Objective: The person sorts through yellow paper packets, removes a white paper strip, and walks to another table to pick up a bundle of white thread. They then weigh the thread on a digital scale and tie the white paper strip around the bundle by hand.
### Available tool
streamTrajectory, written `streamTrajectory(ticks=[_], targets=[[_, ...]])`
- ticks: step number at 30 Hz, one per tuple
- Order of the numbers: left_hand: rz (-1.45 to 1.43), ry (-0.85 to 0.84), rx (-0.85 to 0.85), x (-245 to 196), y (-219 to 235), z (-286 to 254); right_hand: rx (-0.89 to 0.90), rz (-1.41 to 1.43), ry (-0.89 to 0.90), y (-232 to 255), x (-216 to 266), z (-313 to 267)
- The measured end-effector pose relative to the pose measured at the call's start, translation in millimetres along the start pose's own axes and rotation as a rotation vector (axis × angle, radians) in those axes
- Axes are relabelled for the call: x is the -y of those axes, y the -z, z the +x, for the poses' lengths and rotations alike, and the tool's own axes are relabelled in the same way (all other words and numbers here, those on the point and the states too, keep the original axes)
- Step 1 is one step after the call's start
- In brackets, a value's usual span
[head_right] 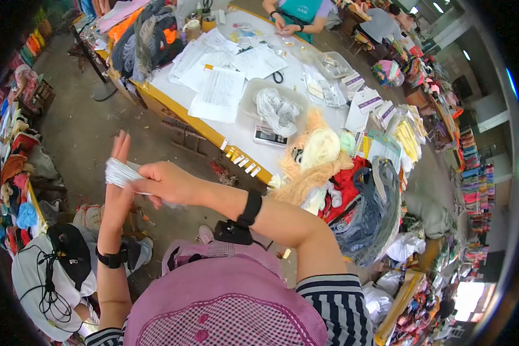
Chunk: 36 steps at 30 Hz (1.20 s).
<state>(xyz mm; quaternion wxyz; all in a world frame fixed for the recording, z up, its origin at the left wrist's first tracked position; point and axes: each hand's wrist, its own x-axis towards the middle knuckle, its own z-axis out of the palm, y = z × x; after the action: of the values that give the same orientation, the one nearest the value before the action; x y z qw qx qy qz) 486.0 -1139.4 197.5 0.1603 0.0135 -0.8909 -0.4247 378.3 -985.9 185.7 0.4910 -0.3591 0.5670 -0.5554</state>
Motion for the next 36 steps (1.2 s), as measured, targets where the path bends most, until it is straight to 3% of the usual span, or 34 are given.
streamTrajectory(ticks=[1, 2, 4, 5, 7, 9, 12, 15, 16, 22, 24, 28, 31, 36], targets=[[-0.497, 0.245, -0.033, 4, 1, -4, 0.041, -0.052, -0.052, -4, 9, -3], [-0.732, 0.294, -0.090, 10, -2, -4, 0.055, -0.058, -0.045, -9, 17, -6], [-0.783, 0.292, -0.041, 4, 4, -6, -0.133, 0.083, -0.059, -17, 29, -10], [-0.835, 0.295, 0.020, 0, 8, -7, -0.103, 0.077, -0.050, -15, 23, -7], [-0.826, 0.292, -0.071, -6, 6, -8, -0.242, -0.160, 0.208, -9, 16, 1], [-0.981, 0.406, -0.067, -16, 19, -4, -0.274, 0.019, 0.133, -7, 44, -15], [-1.077, 0.384, -0.112, -18, 23, -1, -0.316, 0.072, 0.151, -2, 45, -20], [-0.905, 0.225, -0.096, -21, 13, 2, -0.307, 0.027, 0.158, 2, 48, -23], [-0.932, 0.185, -0.163, -22, 8, 3, -0.306, 0.026, 0.160, 4, 48, -23], [-1.029, 0.358, -0.184, -35, 7, 10, -0.316, 0.033, 0.200, 11, 47, -25], [-0.987, 0.293, -0.191, -28, 0, 11, -0.349, -0.090, 0.080, 13, 47, -27], [-0.833, 0.169, -0.283, -26, -10, 12, -0.381, -0.196, 0.030, 14, 51, -27], [-0.775, 0.230, -0.281, -31, -7, 12, -0.409, -0.203, 0.059, 17, 47, -25], [-0.883, 0.302, -0.264, -30, -3, 13, -0.360, 0.096, 0.126, 18, 39, -19]])
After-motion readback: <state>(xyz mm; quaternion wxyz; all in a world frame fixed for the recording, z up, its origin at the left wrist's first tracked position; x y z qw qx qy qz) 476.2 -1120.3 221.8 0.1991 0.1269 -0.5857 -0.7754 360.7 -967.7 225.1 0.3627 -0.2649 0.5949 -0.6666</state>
